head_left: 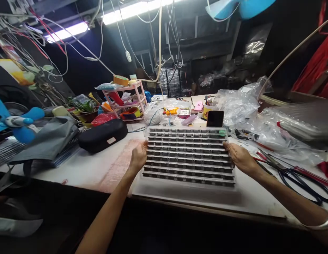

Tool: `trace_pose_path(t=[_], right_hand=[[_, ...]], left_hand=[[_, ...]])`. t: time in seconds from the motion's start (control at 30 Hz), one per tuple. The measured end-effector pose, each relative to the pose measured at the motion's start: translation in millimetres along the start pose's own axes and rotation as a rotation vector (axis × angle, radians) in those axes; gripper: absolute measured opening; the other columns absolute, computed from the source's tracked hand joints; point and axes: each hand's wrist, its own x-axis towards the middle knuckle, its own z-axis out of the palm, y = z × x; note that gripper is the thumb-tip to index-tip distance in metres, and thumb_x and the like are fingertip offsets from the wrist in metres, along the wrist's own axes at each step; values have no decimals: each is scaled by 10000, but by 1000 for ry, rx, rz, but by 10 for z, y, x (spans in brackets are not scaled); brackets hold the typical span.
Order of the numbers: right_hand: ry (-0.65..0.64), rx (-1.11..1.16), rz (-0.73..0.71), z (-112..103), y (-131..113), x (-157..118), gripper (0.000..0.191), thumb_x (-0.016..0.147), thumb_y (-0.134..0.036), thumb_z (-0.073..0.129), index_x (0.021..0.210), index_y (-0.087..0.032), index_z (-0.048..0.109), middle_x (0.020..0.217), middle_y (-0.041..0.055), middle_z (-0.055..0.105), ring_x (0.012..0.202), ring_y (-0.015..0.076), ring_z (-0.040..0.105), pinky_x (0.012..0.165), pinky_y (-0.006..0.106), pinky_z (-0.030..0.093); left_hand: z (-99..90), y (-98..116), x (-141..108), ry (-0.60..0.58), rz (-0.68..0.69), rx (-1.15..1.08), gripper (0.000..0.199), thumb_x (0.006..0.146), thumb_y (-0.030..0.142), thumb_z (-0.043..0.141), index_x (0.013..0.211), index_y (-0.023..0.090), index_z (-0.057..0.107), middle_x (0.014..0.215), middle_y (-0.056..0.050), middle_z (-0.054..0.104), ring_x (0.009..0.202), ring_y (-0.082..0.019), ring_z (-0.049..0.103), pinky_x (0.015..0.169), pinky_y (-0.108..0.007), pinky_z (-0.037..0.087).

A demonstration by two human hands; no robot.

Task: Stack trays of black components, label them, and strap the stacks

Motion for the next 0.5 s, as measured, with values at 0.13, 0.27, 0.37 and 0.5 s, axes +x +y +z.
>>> trace_pose_path(t=[0.13,0.27,0.37,0.5], right_hand=[[-282,-126,144,145,177,-177,514,901,-569,216,576,-235,433,572,59,591,552,190,565,560,296,422],[-429,-302,71,161,245,-244,528,928,-493,221,665,-200,572,739,113,657,748,235,627,681,319,434],[-494,-449,-22,128,226,-244,465,940,-429,258,860,-183,645,780,111,665,808,230,636,734,316,434],[-543,-737,-112,124,230,-250,356,936,-348,331,1072,-182,615,874,123,673,876,262,631,690,340,447]], left_hand=[[196,-108,-242,-221,-102,228,463,946,411,249,716,173,572,701,-91,649,719,-219,631,651,-304,431],[355,-84,-390,-340,-136,425,518,950,406,198,796,148,619,820,-155,684,828,-265,651,726,-366,449],[365,-21,-368,-402,-99,528,569,949,415,158,836,139,642,868,-168,689,850,-284,654,740,-402,461],[346,99,-341,-469,0,633,581,947,398,178,825,115,670,861,-181,679,863,-315,647,742,-442,471]])
